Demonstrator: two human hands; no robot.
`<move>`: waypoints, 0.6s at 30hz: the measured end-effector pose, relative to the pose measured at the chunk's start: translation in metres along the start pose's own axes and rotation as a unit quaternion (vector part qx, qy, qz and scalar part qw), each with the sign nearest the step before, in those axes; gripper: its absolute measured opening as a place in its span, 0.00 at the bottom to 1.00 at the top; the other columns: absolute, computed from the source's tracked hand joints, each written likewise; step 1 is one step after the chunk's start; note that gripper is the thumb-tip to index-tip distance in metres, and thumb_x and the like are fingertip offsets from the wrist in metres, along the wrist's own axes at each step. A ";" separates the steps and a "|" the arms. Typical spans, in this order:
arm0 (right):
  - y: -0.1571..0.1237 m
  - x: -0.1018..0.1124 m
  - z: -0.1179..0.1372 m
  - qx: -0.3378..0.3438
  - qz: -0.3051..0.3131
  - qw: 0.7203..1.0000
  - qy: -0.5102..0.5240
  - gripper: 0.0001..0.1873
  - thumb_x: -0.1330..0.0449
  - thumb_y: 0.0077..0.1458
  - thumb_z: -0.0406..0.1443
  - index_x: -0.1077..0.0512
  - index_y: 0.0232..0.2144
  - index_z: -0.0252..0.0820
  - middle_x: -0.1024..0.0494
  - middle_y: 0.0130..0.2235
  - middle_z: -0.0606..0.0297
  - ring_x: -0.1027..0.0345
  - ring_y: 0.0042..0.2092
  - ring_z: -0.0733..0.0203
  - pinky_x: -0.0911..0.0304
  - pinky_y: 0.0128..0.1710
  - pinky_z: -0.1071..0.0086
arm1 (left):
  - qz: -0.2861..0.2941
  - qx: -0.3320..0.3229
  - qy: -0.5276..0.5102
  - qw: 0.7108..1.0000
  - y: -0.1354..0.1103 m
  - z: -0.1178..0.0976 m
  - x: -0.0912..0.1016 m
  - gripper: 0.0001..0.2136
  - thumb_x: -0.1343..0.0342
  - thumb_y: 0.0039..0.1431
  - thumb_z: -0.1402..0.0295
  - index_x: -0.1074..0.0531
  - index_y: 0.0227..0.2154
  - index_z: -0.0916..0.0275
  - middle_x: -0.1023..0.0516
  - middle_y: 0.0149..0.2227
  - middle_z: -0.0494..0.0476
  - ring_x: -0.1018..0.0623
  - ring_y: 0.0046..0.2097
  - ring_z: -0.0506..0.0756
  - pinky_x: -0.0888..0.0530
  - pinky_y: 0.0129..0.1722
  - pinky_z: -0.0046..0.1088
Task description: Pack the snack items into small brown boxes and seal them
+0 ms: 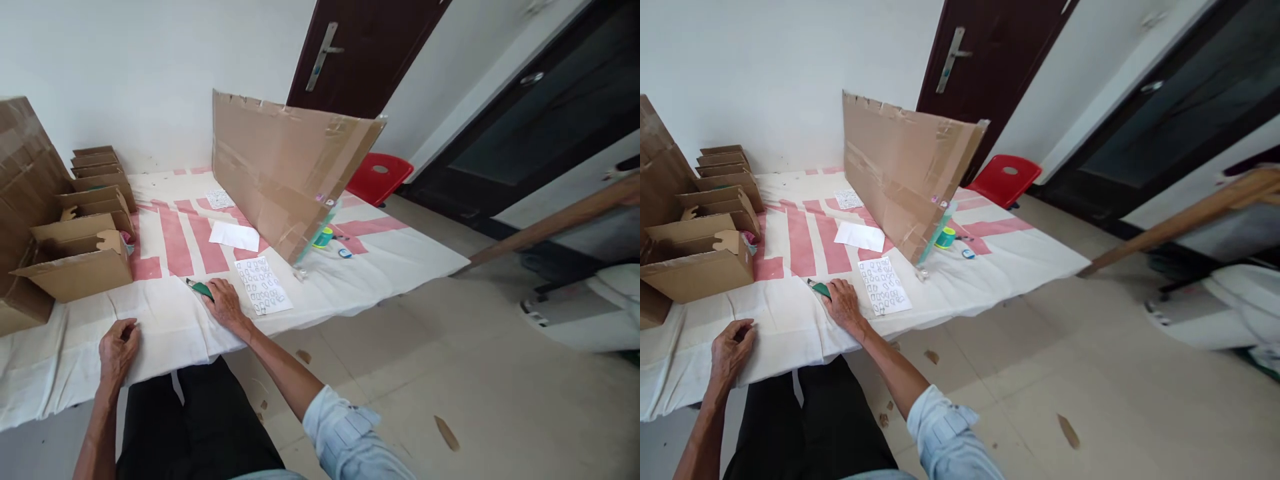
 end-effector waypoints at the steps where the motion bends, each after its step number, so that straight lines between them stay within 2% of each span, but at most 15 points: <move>1: 0.000 0.001 0.001 0.003 -0.006 1.000 0.001 0.11 0.38 0.67 0.35 0.26 0.51 0.43 0.21 0.54 0.57 0.32 0.54 0.49 0.38 0.53 0.59 | -0.003 -0.007 -0.009 1.000 0.000 -0.001 0.000 0.13 0.43 0.53 0.56 0.20 0.35 0.57 0.18 0.32 0.57 0.19 0.33 0.63 0.22 0.40 0.45; 4: -0.009 0.003 0.007 0.018 -0.024 0.999 0.015 0.09 0.40 0.66 0.32 0.25 0.48 0.43 0.20 0.51 0.57 0.32 0.52 0.49 0.39 0.53 0.59 | -0.004 -0.022 -0.025 0.999 -0.010 -0.005 -0.003 0.13 0.45 0.56 0.56 0.20 0.33 0.58 0.19 0.31 0.62 0.19 0.33 0.63 0.22 0.38 0.45; 7: -0.022 0.000 0.006 0.039 -0.041 0.997 0.044 0.10 0.43 0.65 0.32 0.25 0.46 0.41 0.20 0.49 0.52 0.33 0.50 0.46 0.39 0.51 0.57 | -0.001 -0.015 -0.023 1.000 -0.025 -0.002 -0.006 0.12 0.43 0.59 0.60 0.19 0.33 0.61 0.19 0.31 0.64 0.18 0.35 0.62 0.22 0.40 0.43; 10: -0.028 -0.014 -0.005 0.069 -0.054 0.995 0.052 0.10 0.44 0.65 0.36 0.24 0.45 0.42 0.20 0.47 0.52 0.32 0.48 0.46 0.39 0.48 0.57 | -0.007 0.004 -0.022 1.000 -0.039 0.005 -0.008 0.07 0.41 0.56 0.70 0.18 0.34 0.61 0.17 0.33 0.62 0.17 0.38 0.60 0.21 0.43 0.39; 12: -0.032 -0.024 -0.014 0.080 -0.066 0.994 0.027 0.12 0.45 0.67 0.39 0.24 0.45 0.43 0.19 0.47 0.52 0.32 0.48 0.46 0.38 0.47 0.57 | -0.013 0.015 -0.026 0.999 -0.049 0.007 -0.009 0.09 0.41 0.52 0.75 0.18 0.34 0.60 0.16 0.34 0.58 0.18 0.39 0.58 0.21 0.45 0.38; 18: -0.040 -0.041 -0.028 0.108 -0.078 0.991 -0.022 0.15 0.47 0.67 0.42 0.24 0.45 0.42 0.18 0.48 0.50 0.29 0.48 0.43 0.36 0.49 0.54 | -0.037 0.012 -0.052 0.998 -0.095 -0.006 -0.005 0.10 0.39 0.50 0.77 0.19 0.33 0.56 0.16 0.34 0.56 0.17 0.38 0.58 0.18 0.45 0.38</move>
Point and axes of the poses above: each hand's wrist, its own y-axis towards the middle knuckle, its own x-axis out of the back of the hand, z = x × y, the point moved 3 cm from there along y, towards the middle knuckle
